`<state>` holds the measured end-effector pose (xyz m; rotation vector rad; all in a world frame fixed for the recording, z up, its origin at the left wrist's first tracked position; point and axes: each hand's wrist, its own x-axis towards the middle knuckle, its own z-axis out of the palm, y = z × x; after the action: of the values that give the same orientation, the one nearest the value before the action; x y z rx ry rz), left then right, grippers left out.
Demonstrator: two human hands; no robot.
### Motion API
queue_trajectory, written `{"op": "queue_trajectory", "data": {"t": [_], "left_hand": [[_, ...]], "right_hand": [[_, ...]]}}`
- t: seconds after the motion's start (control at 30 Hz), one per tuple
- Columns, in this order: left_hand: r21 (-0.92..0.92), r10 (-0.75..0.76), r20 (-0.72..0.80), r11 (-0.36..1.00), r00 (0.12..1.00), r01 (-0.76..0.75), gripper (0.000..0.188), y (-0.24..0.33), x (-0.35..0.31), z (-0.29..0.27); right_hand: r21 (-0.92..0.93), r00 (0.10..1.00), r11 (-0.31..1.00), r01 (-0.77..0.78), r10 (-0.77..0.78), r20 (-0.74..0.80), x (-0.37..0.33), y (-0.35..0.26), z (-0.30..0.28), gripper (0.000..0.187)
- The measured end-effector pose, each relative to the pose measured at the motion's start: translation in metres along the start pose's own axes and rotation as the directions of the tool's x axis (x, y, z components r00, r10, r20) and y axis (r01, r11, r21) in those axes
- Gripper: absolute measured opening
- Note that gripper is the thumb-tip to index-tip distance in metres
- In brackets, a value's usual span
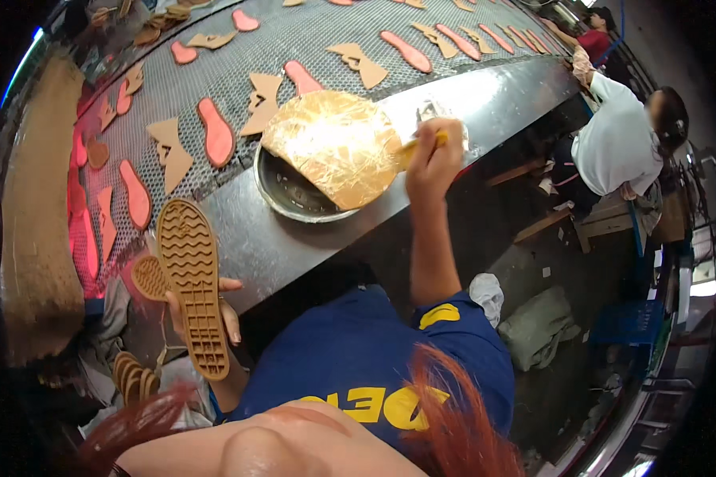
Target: The person applies a brown adhesive to the textured bottom of a shoe sole using a yellow plastic scraper. They repeatedly dip the scraper into a container to gather more glue and spread it evenly across the sole's surface. The person handles multiple soles, picking them up from a pile and placing them back down after application.
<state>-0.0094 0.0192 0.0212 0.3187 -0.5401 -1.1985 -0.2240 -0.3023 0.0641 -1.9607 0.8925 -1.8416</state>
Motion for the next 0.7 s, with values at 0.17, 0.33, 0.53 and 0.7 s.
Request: {"op": "queue_trajectory", "data": {"t": [0.17, 0.33, 0.53, 0.7], "left_hand": [[0.047, 0.011, 0.129, 0.999, 0.992, -0.017, 0.085, -0.011, 0.021, 0.010], [0.101, -0.031, 0.110, 0.995, 0.993, 0.020, 0.085, -0.016, 0.025, 0.012], [0.099, -0.078, 0.028, 0.992, 0.997, 0.075, 0.084, -0.014, 0.012, 0.004], [0.128, -0.059, -0.003, 0.990, 0.998, 0.059, 0.083, -0.012, 0.004, -0.018]], "right_hand": [[-0.725, 0.916, 0.686, 0.063, 0.248, 0.315, 0.020, 0.142, -0.033, 0.021], [-0.885, 0.885, 0.466, -0.013, 0.417, 0.207, 0.027, 0.206, -0.039, 0.030], [-0.869, 0.770, 0.480, -0.118, 0.597, 0.225, 0.040, 0.234, -0.050, 0.040], [-0.741, 0.788, 0.645, -0.185, 0.548, 0.280, 0.058, 0.192, -0.035, 0.035]]}}
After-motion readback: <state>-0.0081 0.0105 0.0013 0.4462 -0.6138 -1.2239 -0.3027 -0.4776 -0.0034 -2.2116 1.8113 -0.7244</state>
